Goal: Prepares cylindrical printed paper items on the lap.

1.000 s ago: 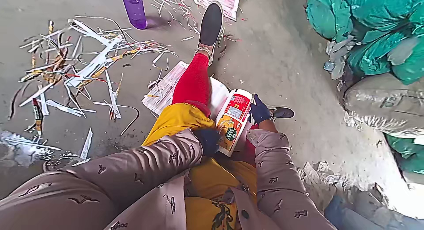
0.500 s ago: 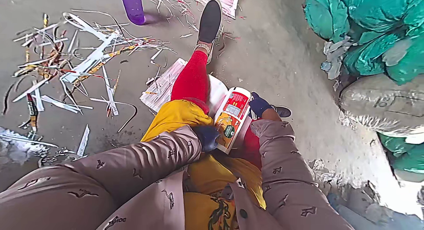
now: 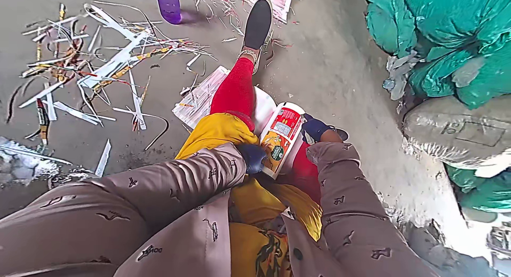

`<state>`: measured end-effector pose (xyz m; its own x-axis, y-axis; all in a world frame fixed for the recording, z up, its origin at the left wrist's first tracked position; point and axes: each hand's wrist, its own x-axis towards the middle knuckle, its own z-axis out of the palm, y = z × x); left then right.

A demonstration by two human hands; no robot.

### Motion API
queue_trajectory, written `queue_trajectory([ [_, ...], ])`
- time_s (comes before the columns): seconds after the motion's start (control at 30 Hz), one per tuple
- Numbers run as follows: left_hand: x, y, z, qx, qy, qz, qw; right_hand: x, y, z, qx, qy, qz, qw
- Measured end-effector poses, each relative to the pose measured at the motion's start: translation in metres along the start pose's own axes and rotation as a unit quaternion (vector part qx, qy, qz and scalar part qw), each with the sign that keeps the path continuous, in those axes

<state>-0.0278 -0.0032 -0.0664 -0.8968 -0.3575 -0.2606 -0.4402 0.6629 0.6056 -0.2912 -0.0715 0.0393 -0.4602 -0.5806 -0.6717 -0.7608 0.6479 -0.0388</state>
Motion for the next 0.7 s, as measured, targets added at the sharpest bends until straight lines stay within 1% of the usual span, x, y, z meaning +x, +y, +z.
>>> queue_trajectory([
  [0.03,-0.006,0.019,-0.029,-0.048,-0.059,-0.053,0.996,-0.002,-0.001,0.000,-0.003,-0.003,0.001,1.000],
  [0.07,-0.010,0.028,-0.044,-0.071,-0.077,-0.072,0.992,-0.004,-0.003,0.000,-0.006,-0.005,0.002,1.000],
  [0.1,-0.013,0.030,-0.051,-0.080,-0.088,-0.071,0.990,-0.008,-0.005,0.001,-0.009,-0.008,0.003,1.000],
  [0.2,-0.016,0.027,-0.053,-0.080,-0.091,-0.050,0.991,-0.016,-0.003,0.003,-0.021,-0.018,-0.009,1.000],
  [0.37,-0.016,0.026,-0.052,-0.077,-0.075,-0.049,0.993,-0.028,-0.004,0.009,-0.016,-0.032,-0.009,0.999],
  [0.43,-0.019,0.030,-0.055,-0.057,-0.078,-0.049,0.994,-0.032,-0.003,0.012,-0.011,-0.039,-0.005,0.999],
  [0.7,-0.030,0.036,-0.059,-0.017,-0.063,-0.048,0.997,-0.044,0.003,0.021,-0.055,-0.058,-0.031,0.996],
])
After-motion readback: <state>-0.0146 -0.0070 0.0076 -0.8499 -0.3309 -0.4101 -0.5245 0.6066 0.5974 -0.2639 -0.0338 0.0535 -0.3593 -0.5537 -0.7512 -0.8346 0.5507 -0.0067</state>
